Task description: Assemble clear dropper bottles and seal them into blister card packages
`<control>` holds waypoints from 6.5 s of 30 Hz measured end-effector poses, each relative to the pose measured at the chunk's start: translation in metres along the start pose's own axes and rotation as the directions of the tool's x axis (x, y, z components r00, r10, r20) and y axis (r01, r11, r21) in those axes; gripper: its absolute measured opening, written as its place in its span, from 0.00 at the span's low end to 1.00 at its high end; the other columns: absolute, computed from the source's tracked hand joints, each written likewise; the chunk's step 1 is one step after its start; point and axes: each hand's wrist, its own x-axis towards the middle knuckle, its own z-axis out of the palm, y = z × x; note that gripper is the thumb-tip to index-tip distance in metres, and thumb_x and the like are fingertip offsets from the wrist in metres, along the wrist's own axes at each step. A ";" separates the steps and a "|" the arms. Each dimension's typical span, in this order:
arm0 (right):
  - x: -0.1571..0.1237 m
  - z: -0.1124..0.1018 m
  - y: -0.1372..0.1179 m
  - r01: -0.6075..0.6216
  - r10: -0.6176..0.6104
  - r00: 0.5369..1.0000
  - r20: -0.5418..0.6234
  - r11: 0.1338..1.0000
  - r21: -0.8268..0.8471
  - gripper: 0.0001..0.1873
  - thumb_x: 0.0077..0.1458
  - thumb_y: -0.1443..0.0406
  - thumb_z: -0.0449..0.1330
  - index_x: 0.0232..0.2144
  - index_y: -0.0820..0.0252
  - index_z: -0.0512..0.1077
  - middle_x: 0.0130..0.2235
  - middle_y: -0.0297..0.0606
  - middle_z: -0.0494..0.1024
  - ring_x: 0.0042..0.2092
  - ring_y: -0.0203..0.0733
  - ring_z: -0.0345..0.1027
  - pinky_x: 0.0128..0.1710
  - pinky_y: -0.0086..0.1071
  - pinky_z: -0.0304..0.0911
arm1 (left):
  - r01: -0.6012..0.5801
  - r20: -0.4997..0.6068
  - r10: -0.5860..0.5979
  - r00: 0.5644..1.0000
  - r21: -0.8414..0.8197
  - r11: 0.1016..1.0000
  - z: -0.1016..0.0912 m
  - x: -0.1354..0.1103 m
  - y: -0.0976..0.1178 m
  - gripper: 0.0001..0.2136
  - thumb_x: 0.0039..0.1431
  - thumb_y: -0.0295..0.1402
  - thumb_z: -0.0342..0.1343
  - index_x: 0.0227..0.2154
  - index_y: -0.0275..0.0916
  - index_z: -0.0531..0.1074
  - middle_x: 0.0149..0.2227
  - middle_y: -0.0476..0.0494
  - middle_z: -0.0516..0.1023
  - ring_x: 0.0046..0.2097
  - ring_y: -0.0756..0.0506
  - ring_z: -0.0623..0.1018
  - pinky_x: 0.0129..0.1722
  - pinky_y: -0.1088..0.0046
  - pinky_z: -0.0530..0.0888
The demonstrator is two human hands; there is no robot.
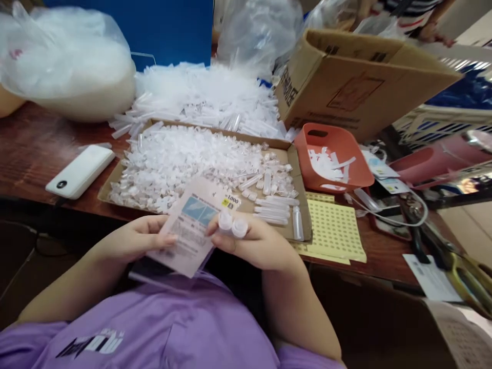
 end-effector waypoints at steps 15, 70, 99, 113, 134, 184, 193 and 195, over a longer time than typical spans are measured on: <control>0.047 0.016 -0.047 0.099 -0.151 0.951 -0.269 0.975 -0.198 0.29 0.56 0.55 0.64 0.58 0.58 0.72 0.25 0.26 0.76 0.25 0.26 0.70 0.26 0.20 0.62 | -0.184 -0.291 0.044 0.956 -0.473 0.862 -0.003 0.011 -0.032 0.17 0.49 0.21 0.62 0.44 0.36 0.77 0.42 0.40 0.85 0.39 0.40 0.85 0.32 0.70 0.82; 0.019 0.033 0.011 -0.586 0.518 0.808 0.279 0.663 0.466 0.34 0.27 0.53 0.78 0.37 0.64 0.75 0.27 0.31 0.78 0.25 0.31 0.73 0.23 0.20 0.69 | -0.240 -0.262 0.144 0.954 -0.382 0.893 0.043 0.027 -0.014 0.12 0.48 0.25 0.71 0.37 0.42 0.84 0.40 0.44 0.86 0.38 0.44 0.85 0.39 0.74 0.83; 0.058 0.013 -0.007 0.511 -0.779 0.594 0.201 0.172 -0.843 0.21 0.63 0.55 0.58 0.53 0.58 0.64 0.52 0.47 0.71 0.55 0.41 0.69 0.56 0.34 0.70 | -0.370 -0.474 0.077 0.877 -0.565 0.737 0.013 0.041 0.031 0.17 0.65 0.18 0.49 0.53 0.30 0.73 0.38 0.37 0.85 0.36 0.46 0.85 0.37 0.75 0.83; -0.013 0.002 0.039 0.241 -0.290 0.957 0.010 0.775 -0.584 0.59 0.47 0.46 0.69 0.72 0.46 0.42 0.69 0.47 0.57 0.70 0.55 0.52 0.68 0.47 0.56 | 0.026 -0.185 -0.140 0.973 -0.512 0.858 0.033 0.039 0.005 0.23 0.59 0.22 0.61 0.58 0.37 0.72 0.46 0.37 0.84 0.43 0.41 0.85 0.39 0.69 0.84; -0.024 0.023 0.058 0.103 -0.543 0.751 -0.376 0.659 -0.745 0.16 0.55 0.68 0.67 0.47 0.55 0.73 0.41 0.39 0.78 0.40 0.38 0.74 0.38 0.30 0.73 | 0.057 -0.140 -0.110 0.984 -0.339 0.939 0.049 0.039 -0.019 0.10 0.58 0.27 0.64 0.42 0.37 0.83 0.47 0.36 0.84 0.49 0.37 0.83 0.43 0.68 0.82; -0.045 0.042 0.064 0.109 -0.522 0.779 -0.347 0.658 -0.745 0.36 0.59 0.74 0.59 0.66 0.46 0.59 0.50 0.38 0.77 0.49 0.37 0.75 0.49 0.27 0.74 | -0.107 -0.244 0.024 0.969 -0.336 0.936 0.057 0.042 -0.035 0.12 0.51 0.30 0.70 0.40 0.39 0.83 0.45 0.39 0.85 0.52 0.35 0.81 0.53 0.59 0.79; -0.042 0.045 0.064 0.063 -0.593 0.683 -0.426 0.629 -0.775 0.21 0.60 0.75 0.56 0.54 0.57 0.72 0.43 0.38 0.77 0.43 0.34 0.75 0.45 0.23 0.73 | -0.171 -0.272 0.106 0.957 -0.226 0.959 0.064 0.042 -0.035 0.14 0.56 0.32 0.67 0.46 0.43 0.81 0.46 0.44 0.85 0.51 0.40 0.83 0.54 0.66 0.79; -0.042 0.044 0.062 0.061 -0.597 0.679 -0.427 0.625 -0.778 0.19 0.60 0.75 0.55 0.52 0.61 0.73 0.42 0.40 0.77 0.42 0.34 0.75 0.44 0.24 0.74 | -0.165 -0.261 0.107 0.959 -0.213 0.963 0.065 0.040 -0.033 0.17 0.56 0.30 0.67 0.49 0.44 0.80 0.46 0.45 0.85 0.50 0.40 0.83 0.54 0.66 0.79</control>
